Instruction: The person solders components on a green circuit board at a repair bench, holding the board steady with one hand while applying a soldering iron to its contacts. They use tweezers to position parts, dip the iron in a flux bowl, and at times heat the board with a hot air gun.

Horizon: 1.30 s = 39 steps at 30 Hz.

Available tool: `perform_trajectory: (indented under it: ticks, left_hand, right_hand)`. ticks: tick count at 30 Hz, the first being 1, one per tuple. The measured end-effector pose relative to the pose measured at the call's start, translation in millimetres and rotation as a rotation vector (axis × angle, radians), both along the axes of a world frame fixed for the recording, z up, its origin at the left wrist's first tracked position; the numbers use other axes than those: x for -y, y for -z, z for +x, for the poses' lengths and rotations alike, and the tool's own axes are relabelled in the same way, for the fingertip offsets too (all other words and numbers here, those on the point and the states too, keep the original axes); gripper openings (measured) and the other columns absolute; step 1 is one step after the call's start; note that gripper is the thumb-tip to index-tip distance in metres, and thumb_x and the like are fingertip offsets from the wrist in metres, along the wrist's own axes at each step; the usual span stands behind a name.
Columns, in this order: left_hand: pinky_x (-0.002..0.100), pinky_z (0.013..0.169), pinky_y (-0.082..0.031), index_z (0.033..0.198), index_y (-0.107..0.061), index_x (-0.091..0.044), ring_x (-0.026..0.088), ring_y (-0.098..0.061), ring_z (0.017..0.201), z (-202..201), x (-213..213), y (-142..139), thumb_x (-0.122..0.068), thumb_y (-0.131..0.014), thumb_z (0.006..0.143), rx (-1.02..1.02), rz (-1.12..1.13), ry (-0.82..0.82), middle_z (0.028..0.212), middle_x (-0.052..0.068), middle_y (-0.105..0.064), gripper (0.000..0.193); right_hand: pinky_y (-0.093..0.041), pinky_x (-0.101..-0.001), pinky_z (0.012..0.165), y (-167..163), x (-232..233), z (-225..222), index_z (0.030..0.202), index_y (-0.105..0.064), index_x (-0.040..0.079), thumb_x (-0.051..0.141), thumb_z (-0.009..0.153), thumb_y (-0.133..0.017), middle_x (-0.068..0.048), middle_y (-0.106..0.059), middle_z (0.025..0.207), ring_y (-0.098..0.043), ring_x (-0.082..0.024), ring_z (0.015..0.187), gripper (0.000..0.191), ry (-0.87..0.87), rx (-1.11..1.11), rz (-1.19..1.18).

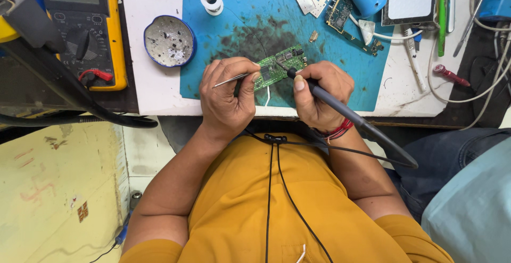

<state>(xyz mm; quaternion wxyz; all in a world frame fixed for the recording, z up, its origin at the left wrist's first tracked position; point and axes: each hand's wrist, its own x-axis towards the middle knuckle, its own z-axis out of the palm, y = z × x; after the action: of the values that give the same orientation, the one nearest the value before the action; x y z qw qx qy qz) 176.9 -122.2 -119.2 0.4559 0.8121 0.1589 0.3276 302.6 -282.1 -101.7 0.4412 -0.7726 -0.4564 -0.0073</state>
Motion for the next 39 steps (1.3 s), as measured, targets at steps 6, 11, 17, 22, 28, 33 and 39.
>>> perform_trajectory:
  ticks: [6,11,17,22,28,33,39]
  left_hand:
    - [0.037,0.082,-0.046,0.108,-0.064,-0.012,0.025,-0.063,0.088,0.3,0.1,-0.2,-0.006,-0.072,0.101,0.002,-0.002,-0.001,0.103,0.004,-0.07,0.012]
    - [0.037,0.082,-0.046,0.108,-0.064,-0.012,0.025,-0.063,0.088,0.3,0.2,-0.7,-0.006,-0.072,0.101,0.0,-0.003,-0.001,0.103,0.004,-0.07,0.012]
    - [0.037,0.082,-0.046,0.108,-0.063,-0.011,0.025,-0.063,0.089,0.3,-0.1,-1.5,-0.006,-0.072,0.101,0.004,-0.001,0.0,0.103,0.004,-0.07,0.012]
    - [0.038,0.083,-0.047,0.108,-0.063,-0.011,0.026,-0.063,0.089,0.4,0.1,-1.9,-0.005,-0.072,0.101,0.006,-0.004,0.0,0.103,0.004,-0.07,0.013]
    - [0.038,0.083,-0.047,0.108,-0.064,-0.011,0.026,-0.063,0.089,0.5,-0.3,-1.9,-0.005,-0.072,0.101,0.009,-0.001,0.002,0.104,0.004,-0.07,0.013]
    - [0.038,0.082,-0.046,0.107,-0.064,-0.011,0.026,-0.063,0.089,0.5,0.2,-1.8,-0.005,-0.072,0.101,0.004,0.0,-0.001,0.103,0.004,-0.07,0.013]
    - [0.037,0.082,-0.047,0.107,-0.064,-0.011,0.025,-0.063,0.088,0.8,0.3,-2.2,-0.005,-0.072,0.101,0.009,-0.001,-0.004,0.103,0.004,-0.07,0.013]
  right_hand:
    - [-0.05,-0.0361,0.066,0.3,0.0,0.8,0.097,-0.062,0.003,0.007,0.099,-0.068,-0.011,-0.066,0.084,-0.065,-0.027,0.072,0.008,-0.035,0.002,-0.023]
    - [-0.05,-0.0364,0.067,0.0,-0.4,0.7,0.096,-0.061,0.003,0.007,0.099,-0.068,-0.012,-0.066,0.084,-0.065,-0.028,0.072,0.008,-0.033,0.016,-0.034]
    - [-0.05,-0.0363,0.066,-0.4,-0.6,1.1,0.096,-0.061,0.003,0.006,0.099,-0.069,-0.011,-0.065,0.083,-0.065,-0.028,0.071,0.008,-0.038,0.005,-0.035]
    - [-0.05,-0.0363,0.067,-0.3,-0.7,1.3,0.098,-0.061,0.003,0.006,0.099,-0.069,-0.012,-0.066,0.085,-0.065,-0.028,0.073,0.008,-0.048,0.007,-0.019]
    - [-0.049,-0.0365,0.066,-0.3,-0.6,1.0,0.098,-0.061,0.003,0.005,0.099,-0.069,-0.012,-0.065,0.083,-0.064,-0.027,0.071,0.008,-0.03,0.016,-0.026]
    - [-0.049,-0.0363,0.065,-0.5,-0.9,0.6,0.097,-0.062,0.003,0.005,0.098,-0.069,-0.011,-0.065,0.082,-0.064,-0.027,0.07,0.008,-0.028,0.016,-0.024]
    - [-0.048,-0.0362,0.065,-1.3,-1.6,0.0,0.096,-0.062,0.003,0.006,0.099,-0.069,-0.011,-0.064,0.081,-0.063,-0.027,0.069,0.008,-0.013,0.009,-0.026]
